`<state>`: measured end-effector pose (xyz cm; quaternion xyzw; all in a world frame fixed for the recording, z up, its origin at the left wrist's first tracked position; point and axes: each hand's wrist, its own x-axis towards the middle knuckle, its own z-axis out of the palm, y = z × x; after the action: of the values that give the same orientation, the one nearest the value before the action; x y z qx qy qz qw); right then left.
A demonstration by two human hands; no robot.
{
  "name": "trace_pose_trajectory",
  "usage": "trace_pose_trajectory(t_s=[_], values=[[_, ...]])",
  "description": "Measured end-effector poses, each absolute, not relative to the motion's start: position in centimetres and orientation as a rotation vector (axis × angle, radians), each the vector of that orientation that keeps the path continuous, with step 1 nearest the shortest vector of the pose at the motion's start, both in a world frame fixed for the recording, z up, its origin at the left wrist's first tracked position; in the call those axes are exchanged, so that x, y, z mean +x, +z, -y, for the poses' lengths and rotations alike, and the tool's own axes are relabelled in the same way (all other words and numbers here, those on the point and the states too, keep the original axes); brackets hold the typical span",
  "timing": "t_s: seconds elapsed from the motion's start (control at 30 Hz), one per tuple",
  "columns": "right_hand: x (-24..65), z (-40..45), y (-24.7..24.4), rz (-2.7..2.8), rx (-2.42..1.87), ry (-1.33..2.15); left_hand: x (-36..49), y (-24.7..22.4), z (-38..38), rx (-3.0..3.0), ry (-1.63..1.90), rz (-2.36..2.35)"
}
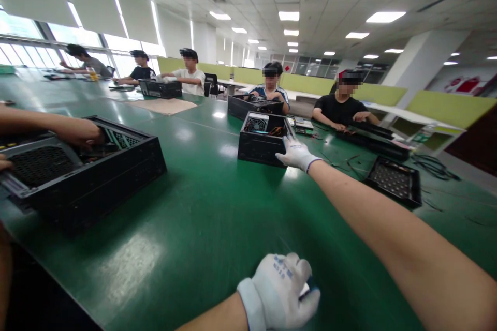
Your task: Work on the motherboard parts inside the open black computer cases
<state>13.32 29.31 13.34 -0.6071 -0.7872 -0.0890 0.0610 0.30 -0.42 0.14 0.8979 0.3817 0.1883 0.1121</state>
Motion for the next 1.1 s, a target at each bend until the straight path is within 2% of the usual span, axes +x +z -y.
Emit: trace_pose_trajectory(t_s=[0.27,0.5,0.83,1.1], values=[[12.5,-33.1,12.8,2.394,-1.854,-0.373,0.7,-0.1,1.2,2.613,0.547,-1.188],[12.3,-31.3,14.0,2.4,-1.841,-0.43,0.5,0.9,0.9,2.589,0.399,-1.192],[14.1,-17.6,14.3,2.469,-1.644,-0.421,0.1,0.7,0.7,2.645,0.548,-1.154],[16.6,-4.3,13.7,2.474,-1.479,-0.386,-2.4,5.1,3.3,2.555,1.11,-1.008]])
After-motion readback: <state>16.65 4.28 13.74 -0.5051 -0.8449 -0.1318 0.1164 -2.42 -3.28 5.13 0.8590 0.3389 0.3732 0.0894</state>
